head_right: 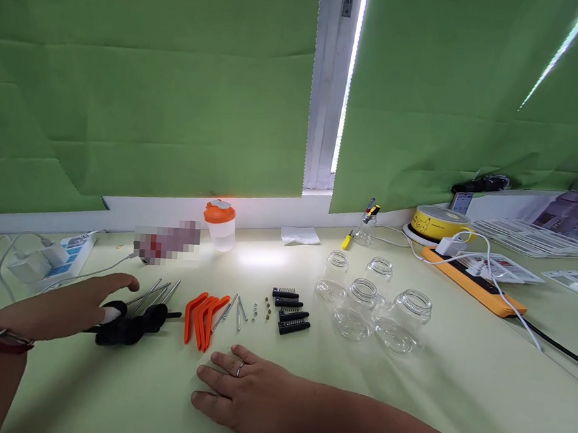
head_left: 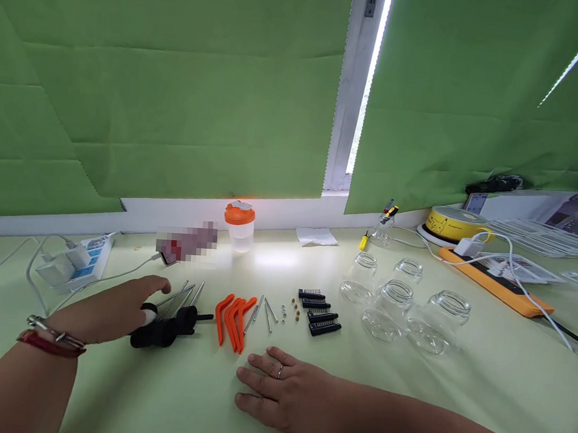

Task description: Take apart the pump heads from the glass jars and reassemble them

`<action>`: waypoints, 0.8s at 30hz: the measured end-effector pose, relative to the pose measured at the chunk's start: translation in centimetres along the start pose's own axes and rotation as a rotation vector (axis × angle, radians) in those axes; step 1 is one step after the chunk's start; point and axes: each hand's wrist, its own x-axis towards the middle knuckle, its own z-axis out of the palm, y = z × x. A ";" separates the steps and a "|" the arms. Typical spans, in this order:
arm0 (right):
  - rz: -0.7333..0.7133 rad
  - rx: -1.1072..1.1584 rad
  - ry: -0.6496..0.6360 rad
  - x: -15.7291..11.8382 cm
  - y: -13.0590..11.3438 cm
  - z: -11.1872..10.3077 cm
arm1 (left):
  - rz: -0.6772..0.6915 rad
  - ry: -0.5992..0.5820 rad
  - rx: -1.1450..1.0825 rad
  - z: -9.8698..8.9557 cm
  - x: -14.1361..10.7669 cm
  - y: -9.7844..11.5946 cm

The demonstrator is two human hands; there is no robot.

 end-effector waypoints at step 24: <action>-0.097 -0.193 0.116 -3.5 -0.3 1.0 | 1.011 -0.224 -0.086 9.4 -6.5 15.9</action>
